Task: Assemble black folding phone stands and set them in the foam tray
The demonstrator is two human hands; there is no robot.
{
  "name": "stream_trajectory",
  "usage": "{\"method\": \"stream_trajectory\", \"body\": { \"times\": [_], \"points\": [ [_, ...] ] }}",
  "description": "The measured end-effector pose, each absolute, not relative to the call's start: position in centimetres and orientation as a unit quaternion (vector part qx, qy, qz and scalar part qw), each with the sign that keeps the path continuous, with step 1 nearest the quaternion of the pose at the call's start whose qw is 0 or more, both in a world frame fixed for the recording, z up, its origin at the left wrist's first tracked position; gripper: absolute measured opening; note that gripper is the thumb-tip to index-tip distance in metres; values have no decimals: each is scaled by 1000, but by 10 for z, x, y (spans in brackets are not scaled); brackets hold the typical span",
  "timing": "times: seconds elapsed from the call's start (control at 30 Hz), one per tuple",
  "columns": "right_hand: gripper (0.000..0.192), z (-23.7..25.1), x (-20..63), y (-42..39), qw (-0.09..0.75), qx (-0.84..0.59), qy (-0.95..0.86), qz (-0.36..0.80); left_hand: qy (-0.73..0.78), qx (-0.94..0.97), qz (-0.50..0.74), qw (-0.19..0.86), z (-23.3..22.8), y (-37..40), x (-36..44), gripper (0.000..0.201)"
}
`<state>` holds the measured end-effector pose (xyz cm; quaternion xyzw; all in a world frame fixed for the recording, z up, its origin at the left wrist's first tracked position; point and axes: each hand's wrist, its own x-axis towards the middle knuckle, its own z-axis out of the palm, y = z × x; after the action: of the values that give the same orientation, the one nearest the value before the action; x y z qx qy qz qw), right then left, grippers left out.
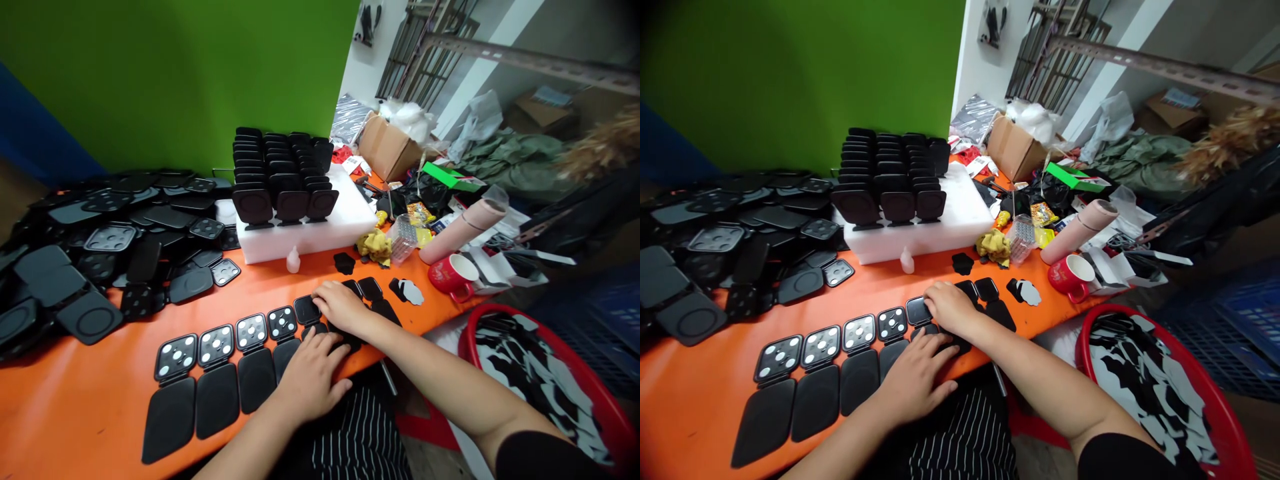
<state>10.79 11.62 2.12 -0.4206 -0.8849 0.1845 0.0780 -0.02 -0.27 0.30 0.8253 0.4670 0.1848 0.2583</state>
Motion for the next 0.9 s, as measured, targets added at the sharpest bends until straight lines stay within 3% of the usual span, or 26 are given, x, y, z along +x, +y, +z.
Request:
{"method": "stream_trajectory", "body": {
  "times": [0.23, 0.37, 0.5, 0.77, 0.9],
  "points": [
    [24, 34, 181, 142, 128, -540, -814, 171, 458, 832, 189, 250, 2, -3, -2, 49],
    [33, 36, 267, 152, 57, -663, -740, 95, 455, 836, 187, 244, -1, -2, -3, 48],
    [46, 27, 319, 143, -2, -694, -714, 95, 453, 839, 188, 236, -5, 1, -2, 45],
    [54, 18, 319, 137, -37, -696, -710, 96, 452, 848, 176, 214, 5, -1, -7, 35],
    [50, 21, 316, 132, -38, -687, -720, 95, 451, 855, 182, 181, 7, -15, -26, 31]
  ]
}}
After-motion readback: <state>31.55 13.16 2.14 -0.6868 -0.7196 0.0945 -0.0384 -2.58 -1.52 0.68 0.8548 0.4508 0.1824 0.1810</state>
